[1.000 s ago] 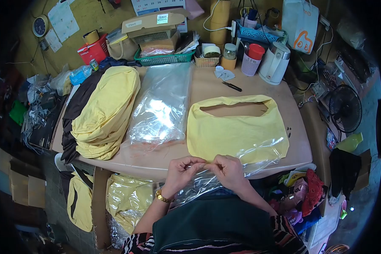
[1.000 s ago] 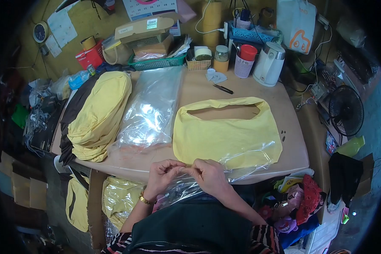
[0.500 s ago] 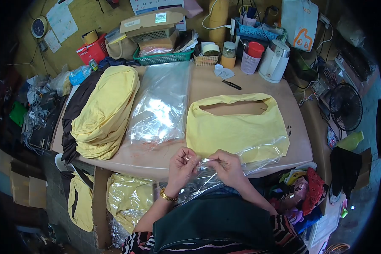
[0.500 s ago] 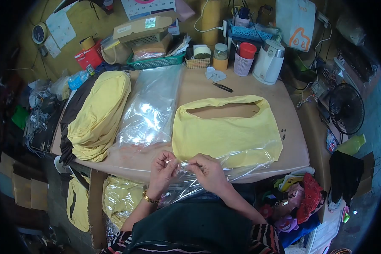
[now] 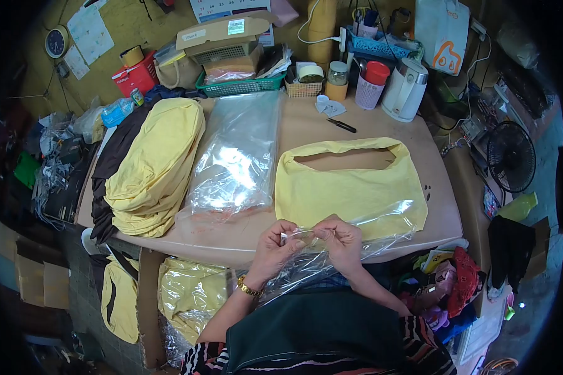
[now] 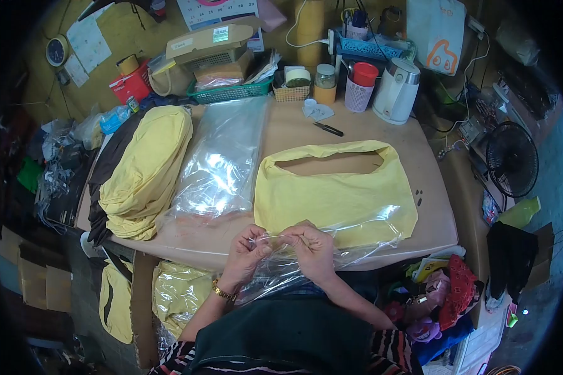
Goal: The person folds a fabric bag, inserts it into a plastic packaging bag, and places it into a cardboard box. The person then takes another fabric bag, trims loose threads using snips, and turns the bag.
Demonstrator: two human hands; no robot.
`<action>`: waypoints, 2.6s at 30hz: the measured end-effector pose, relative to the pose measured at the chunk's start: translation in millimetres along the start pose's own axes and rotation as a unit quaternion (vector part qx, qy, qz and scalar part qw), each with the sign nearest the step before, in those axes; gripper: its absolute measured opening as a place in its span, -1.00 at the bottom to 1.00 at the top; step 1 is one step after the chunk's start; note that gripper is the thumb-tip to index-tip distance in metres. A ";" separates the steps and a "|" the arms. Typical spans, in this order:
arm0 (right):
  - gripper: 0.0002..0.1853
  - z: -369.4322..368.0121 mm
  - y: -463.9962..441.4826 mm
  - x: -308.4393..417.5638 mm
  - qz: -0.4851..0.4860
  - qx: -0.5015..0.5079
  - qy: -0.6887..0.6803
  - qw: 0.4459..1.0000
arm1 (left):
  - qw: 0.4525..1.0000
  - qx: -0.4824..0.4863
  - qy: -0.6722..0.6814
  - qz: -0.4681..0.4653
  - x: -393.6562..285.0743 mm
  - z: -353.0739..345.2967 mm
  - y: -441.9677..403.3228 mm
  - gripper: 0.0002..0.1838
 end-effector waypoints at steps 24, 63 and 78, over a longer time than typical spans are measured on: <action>-0.74 42.5 -37.5 106.9 0.140 0.482 0.214 0.838 | 0.995 0.097 -0.014 -0.016 -98.8 35.7 14.1 -0.56; -0.75 126.9 -27.0 38.6 -0.028 -0.175 -0.218 0.960 | 0.977 -0.042 -0.203 0.040 -107.4 93.8 35.2 -0.74; -0.88 118.5 -29.0 30.6 -0.067 -0.162 -0.448 0.877 | 0.840 0.239 -0.445 0.200 -93.3 63.1 23.9 -0.70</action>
Point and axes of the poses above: each hand's wrist, its own y-axis away from the middle knuckle, its own z-axis out of the back of the hand, x = y × z, the point moved 2 cm from there along -y, towards the middle knuckle, and after that the axes turned 11 degrees about z, right-handed, at the moved point
